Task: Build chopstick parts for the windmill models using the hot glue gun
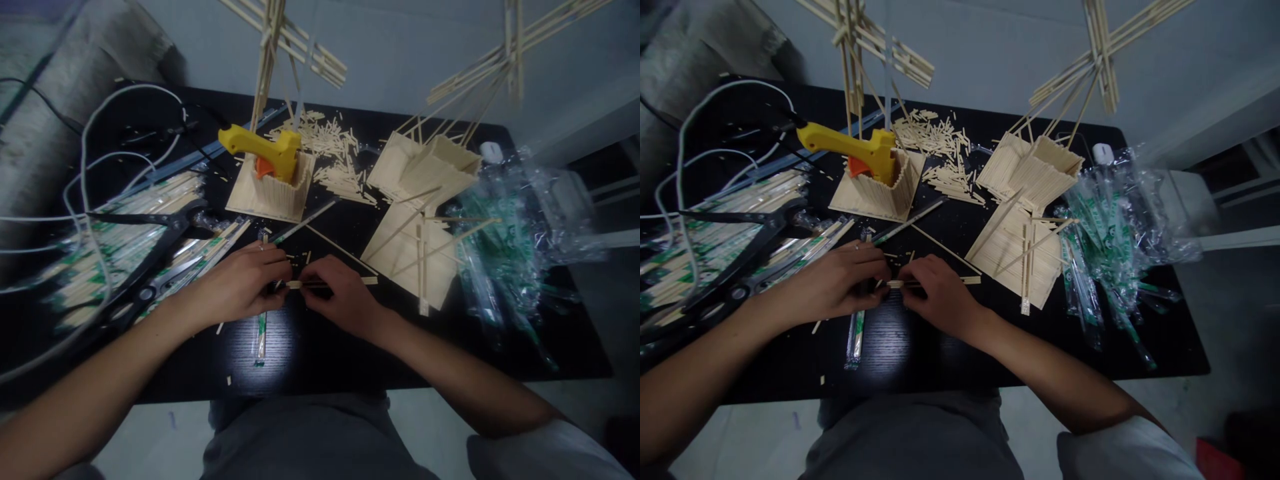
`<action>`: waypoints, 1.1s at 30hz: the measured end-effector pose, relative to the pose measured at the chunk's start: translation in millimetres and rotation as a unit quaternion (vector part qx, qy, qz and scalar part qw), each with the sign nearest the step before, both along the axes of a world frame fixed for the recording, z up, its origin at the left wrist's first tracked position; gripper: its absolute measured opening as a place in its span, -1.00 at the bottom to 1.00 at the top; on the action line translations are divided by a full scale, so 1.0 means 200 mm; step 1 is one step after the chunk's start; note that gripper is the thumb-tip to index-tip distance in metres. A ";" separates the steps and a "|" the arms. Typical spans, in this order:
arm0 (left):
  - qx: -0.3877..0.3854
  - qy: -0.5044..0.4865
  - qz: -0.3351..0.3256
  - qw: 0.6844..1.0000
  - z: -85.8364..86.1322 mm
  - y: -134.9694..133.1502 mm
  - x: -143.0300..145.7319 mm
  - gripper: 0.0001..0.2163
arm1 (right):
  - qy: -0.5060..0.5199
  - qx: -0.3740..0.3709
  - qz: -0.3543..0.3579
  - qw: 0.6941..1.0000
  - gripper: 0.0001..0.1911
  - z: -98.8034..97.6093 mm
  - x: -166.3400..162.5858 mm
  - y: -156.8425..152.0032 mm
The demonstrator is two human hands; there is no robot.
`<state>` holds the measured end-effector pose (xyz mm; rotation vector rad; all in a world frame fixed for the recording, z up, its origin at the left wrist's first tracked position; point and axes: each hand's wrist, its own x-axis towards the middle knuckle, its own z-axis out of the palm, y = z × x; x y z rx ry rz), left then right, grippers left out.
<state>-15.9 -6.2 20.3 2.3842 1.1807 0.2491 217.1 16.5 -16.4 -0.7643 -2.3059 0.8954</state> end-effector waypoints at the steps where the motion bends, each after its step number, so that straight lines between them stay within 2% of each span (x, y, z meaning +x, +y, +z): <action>1: 0.002 0.000 0.000 1.000 0.00 0.00 0.00 -0.92 | 0.000 0.001 0.000 1.000 -0.85 0.00 0.00 0.00; 33: 0.014 -0.017 -0.004 1.000 0.00 0.00 0.01 -0.92 | 0.005 0.000 -0.008 1.000 -0.86 0.00 0.00 0.00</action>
